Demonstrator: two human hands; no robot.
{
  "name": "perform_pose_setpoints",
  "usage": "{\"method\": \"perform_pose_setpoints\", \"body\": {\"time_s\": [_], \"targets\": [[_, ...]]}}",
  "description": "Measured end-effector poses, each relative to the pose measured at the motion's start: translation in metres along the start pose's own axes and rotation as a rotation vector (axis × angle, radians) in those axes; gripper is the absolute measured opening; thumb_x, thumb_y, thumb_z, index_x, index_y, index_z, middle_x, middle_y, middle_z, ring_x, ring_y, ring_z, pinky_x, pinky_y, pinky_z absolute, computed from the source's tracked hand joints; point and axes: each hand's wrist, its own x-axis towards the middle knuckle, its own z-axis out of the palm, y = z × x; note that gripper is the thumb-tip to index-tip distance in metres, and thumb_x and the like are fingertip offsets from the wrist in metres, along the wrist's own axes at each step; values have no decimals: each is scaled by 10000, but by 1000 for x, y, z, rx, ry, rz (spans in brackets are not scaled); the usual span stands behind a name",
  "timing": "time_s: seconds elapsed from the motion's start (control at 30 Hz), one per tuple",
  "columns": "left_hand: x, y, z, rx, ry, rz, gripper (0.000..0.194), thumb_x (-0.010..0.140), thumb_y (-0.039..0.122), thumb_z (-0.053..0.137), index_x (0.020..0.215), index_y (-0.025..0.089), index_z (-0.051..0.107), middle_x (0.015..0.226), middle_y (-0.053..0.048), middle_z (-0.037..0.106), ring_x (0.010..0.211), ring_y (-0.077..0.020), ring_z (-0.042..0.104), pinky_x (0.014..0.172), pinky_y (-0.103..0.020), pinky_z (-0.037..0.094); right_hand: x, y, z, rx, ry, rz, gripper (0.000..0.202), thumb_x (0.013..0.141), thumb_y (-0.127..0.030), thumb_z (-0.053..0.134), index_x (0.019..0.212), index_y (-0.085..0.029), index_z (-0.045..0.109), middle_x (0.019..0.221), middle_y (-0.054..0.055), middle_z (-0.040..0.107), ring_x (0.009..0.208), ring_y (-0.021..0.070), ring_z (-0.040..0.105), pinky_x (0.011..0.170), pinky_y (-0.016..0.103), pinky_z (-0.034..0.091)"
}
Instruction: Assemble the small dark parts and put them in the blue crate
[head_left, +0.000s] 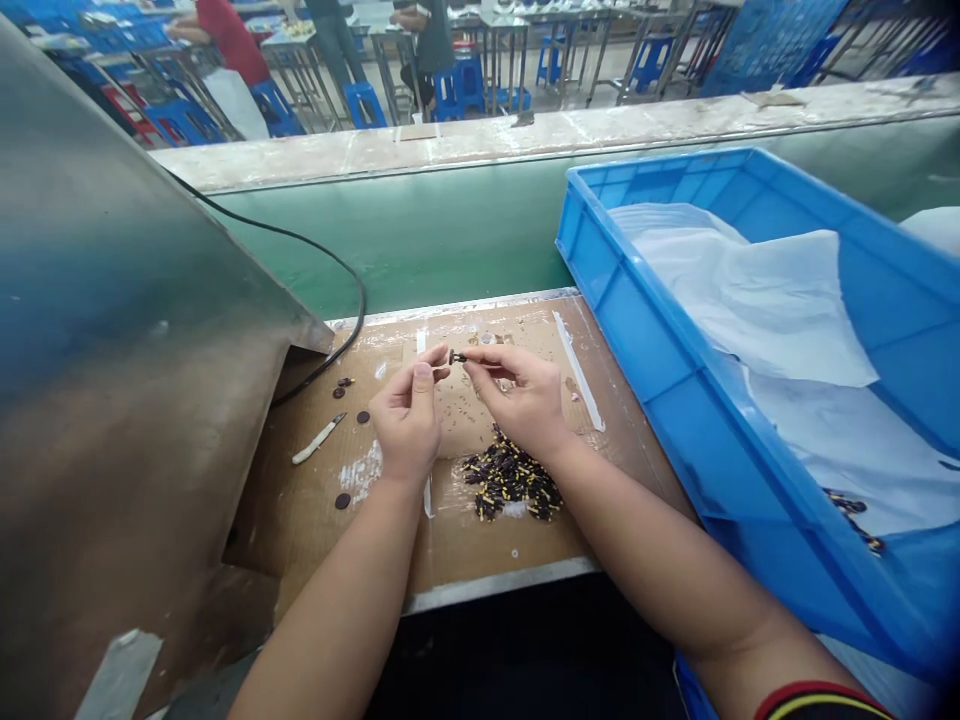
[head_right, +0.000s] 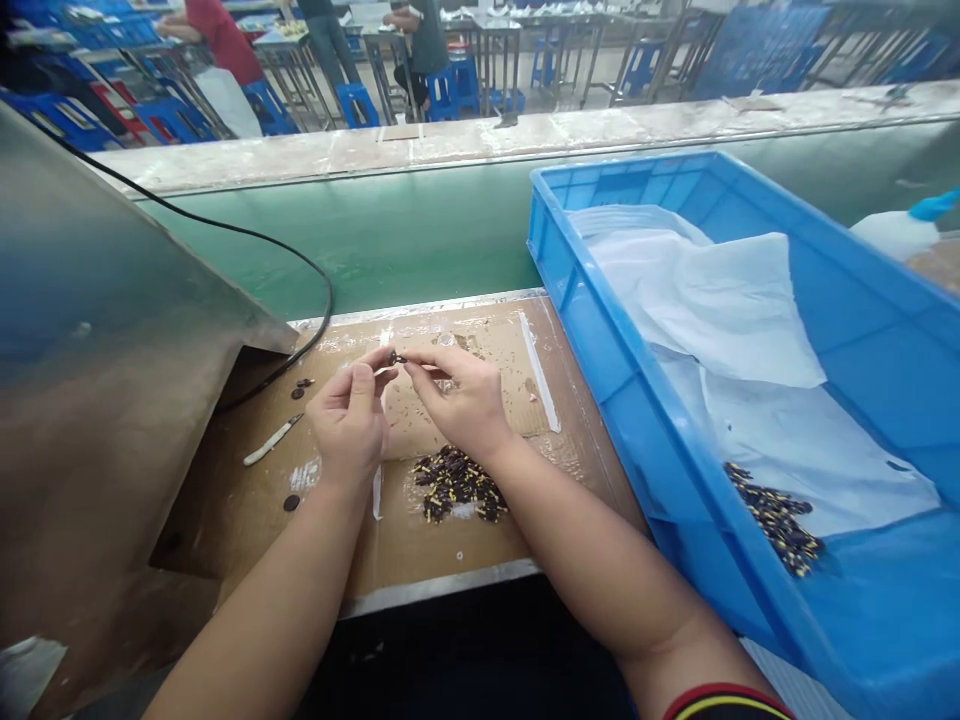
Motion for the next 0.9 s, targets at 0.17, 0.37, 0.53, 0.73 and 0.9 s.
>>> {"method": "perform_pose_setpoints", "body": {"time_s": [0.17,0.37,0.53,0.73,0.9], "targets": [[-7,5,-3,254,-9,295,222,881,254,694,1092,211,748,1091,-85,730,997,-207,696,961,-377,546,-4,0,2,-39,25,-115,170,892,-287,668,1034,-247,753,988,22,780,837,153,735,811,322,628],[-9,5,-7,365,16,440,199,861,203,693,1052,200,751,1056,-87,736,970,-211,695,957,-390,544,-7,-3,3,-215,48,-256,135,900,-299,662,972,-249,764,916,27,791,796,161,733,773,320,596],[-7,3,-10,393,19,490,165,866,199,679,1016,173,743,1018,-91,738,921,-198,701,906,-374,564,-9,-5,5,-269,61,-311,121,922,-303,648,941,-233,746,894,22,794,775,146,734,741,299,592],[-6,1,-8,426,108,551,132,839,199,695,955,153,740,945,-83,741,852,-187,705,829,-345,591,-11,-3,9,-278,106,-473,64,934,-230,658,954,-206,714,940,27,796,822,126,741,772,258,602],[-9,5,-8,314,40,493,204,869,154,663,1059,161,738,1027,-93,742,912,-192,715,855,-355,593,-13,1,7,-275,74,-444,100,932,-209,650,1012,-236,701,1023,17,785,909,137,738,844,294,609]]}}
